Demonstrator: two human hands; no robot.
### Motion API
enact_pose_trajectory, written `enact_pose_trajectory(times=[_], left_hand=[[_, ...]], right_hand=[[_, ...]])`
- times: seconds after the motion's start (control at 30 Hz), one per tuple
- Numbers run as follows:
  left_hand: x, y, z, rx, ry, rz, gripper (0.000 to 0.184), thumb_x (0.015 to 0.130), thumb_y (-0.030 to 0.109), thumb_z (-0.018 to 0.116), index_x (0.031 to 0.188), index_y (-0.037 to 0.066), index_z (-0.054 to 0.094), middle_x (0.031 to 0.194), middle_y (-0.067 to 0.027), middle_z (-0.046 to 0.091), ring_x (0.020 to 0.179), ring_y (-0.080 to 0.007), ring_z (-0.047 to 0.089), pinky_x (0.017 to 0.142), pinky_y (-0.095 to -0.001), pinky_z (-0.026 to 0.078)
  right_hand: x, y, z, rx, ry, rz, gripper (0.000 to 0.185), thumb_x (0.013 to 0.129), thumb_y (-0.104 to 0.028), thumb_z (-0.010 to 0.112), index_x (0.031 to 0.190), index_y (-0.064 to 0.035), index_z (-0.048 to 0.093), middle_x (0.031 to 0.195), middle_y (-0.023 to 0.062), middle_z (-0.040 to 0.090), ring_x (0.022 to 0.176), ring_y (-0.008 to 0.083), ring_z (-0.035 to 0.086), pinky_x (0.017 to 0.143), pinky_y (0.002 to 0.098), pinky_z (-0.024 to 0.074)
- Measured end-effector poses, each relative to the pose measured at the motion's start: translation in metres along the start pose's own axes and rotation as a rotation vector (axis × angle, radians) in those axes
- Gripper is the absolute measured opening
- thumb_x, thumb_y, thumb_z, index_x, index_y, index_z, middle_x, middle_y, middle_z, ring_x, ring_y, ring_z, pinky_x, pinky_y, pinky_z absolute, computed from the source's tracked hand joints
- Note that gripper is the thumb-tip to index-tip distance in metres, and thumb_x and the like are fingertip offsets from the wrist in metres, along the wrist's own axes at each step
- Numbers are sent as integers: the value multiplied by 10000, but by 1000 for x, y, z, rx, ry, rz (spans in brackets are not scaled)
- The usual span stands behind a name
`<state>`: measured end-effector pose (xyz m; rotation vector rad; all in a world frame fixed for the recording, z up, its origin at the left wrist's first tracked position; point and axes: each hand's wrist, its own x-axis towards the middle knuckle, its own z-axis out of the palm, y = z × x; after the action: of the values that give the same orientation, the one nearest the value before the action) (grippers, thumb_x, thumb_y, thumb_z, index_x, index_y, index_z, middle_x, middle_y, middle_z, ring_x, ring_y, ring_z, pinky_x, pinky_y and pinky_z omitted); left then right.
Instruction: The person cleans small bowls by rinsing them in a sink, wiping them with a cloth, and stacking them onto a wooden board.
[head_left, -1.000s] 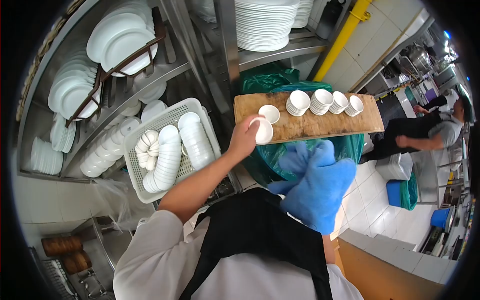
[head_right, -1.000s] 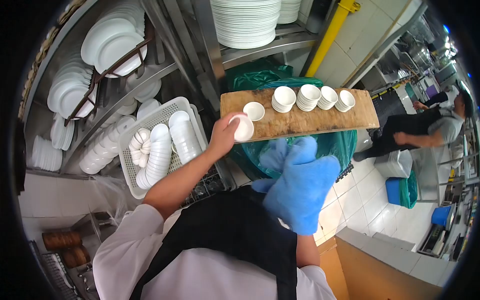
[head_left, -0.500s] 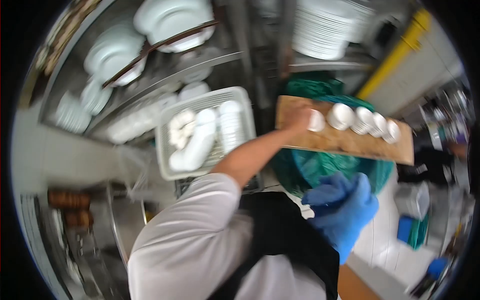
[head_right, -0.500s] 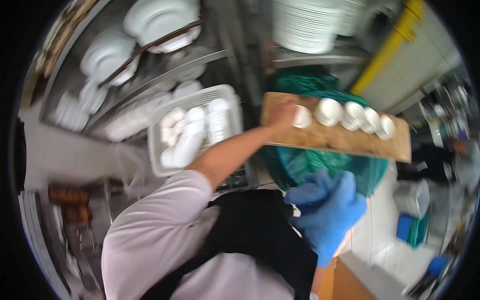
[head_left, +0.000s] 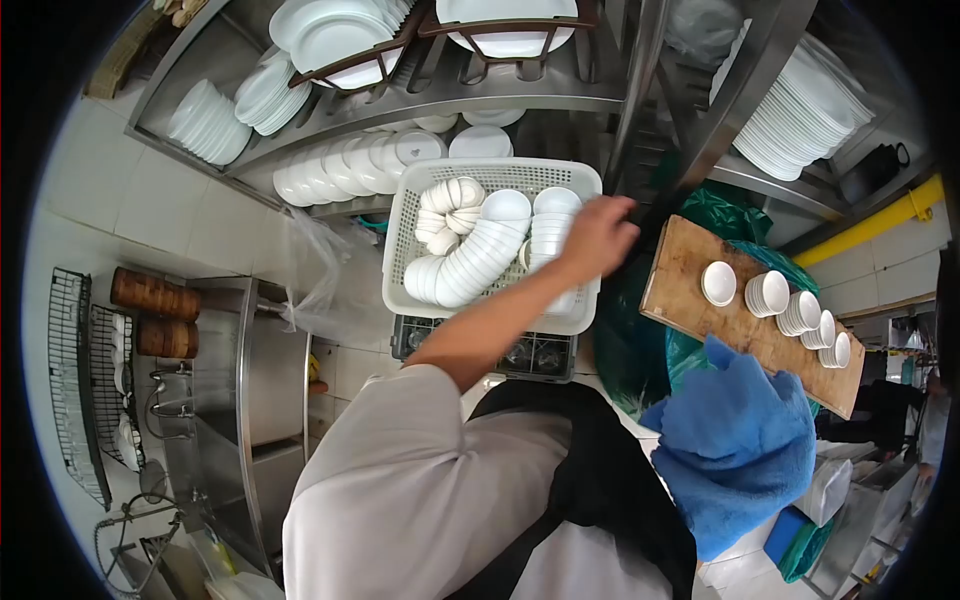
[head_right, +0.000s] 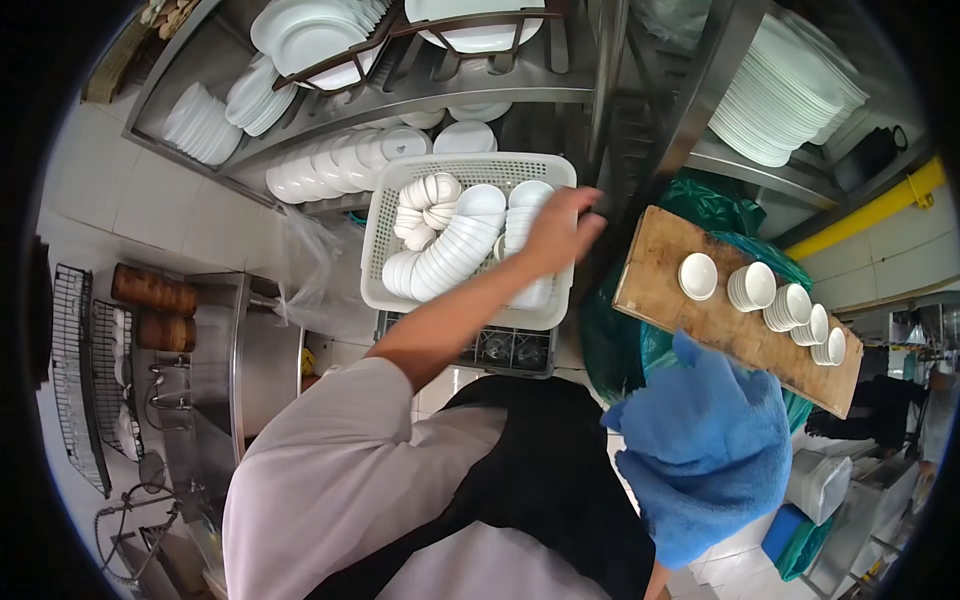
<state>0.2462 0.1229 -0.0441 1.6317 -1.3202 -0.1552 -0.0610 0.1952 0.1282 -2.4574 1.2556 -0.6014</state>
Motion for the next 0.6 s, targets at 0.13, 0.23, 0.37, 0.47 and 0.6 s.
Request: enact_pose_trajectory(times=[0.13, 0.23, 0.37, 0.47, 0.6], left_hand=[[-18, -98, -120, 422, 114, -365, 136, 857, 116, 567, 907, 12, 640, 909, -215, 660, 874, -392, 640, 774, -466, 508], [-54, -182, -191, 770, -123, -633, 216, 830, 153, 547, 882, -17, 671, 956, -236, 682, 915, -403, 653, 813, -471, 517], [-86, -210, -219, 644, -233, -691, 244, 823, 185, 559, 950, 35, 704, 987, -208, 688, 943, -386, 655, 847, -443, 515], [-91, -210, -215, 630, -234, -692, 208, 821, 179, 571, 934, 75, 712, 960, -199, 688, 932, -371, 654, 842, -442, 509], [-95, -214, -210, 583, -192, -658, 192, 827, 179, 552, 868, 72, 706, 937, -204, 684, 917, -370, 651, 820, -451, 508]], right_hand=[[7, -4, 2, -232, -173, -211, 222, 885, -216, 621, 1016, -49, 557, 947, 148, 584, 866, 236, 553, 781, 395, 447], [12, -6, 7, -366, -270, -345, 246, 876, -223, 637, 1043, -59, 558, 981, 146, 578, 916, 241, 549, 819, 405, 445], [18, -12, 17, -501, -339, -492, 284, 865, -232, 658, 1079, -72, 560, 1027, 143, 570, 983, 246, 544, 870, 419, 443], [26, -18, 26, -554, -352, -565, 315, 857, -238, 674, 1106, -82, 562, 1061, 142, 564, 1033, 251, 540, 909, 429, 442], [43, -29, 33, -486, -331, -575, 312, 843, -233, 675, 1095, -85, 565, 1053, 133, 564, 1023, 249, 543, 897, 425, 442]])
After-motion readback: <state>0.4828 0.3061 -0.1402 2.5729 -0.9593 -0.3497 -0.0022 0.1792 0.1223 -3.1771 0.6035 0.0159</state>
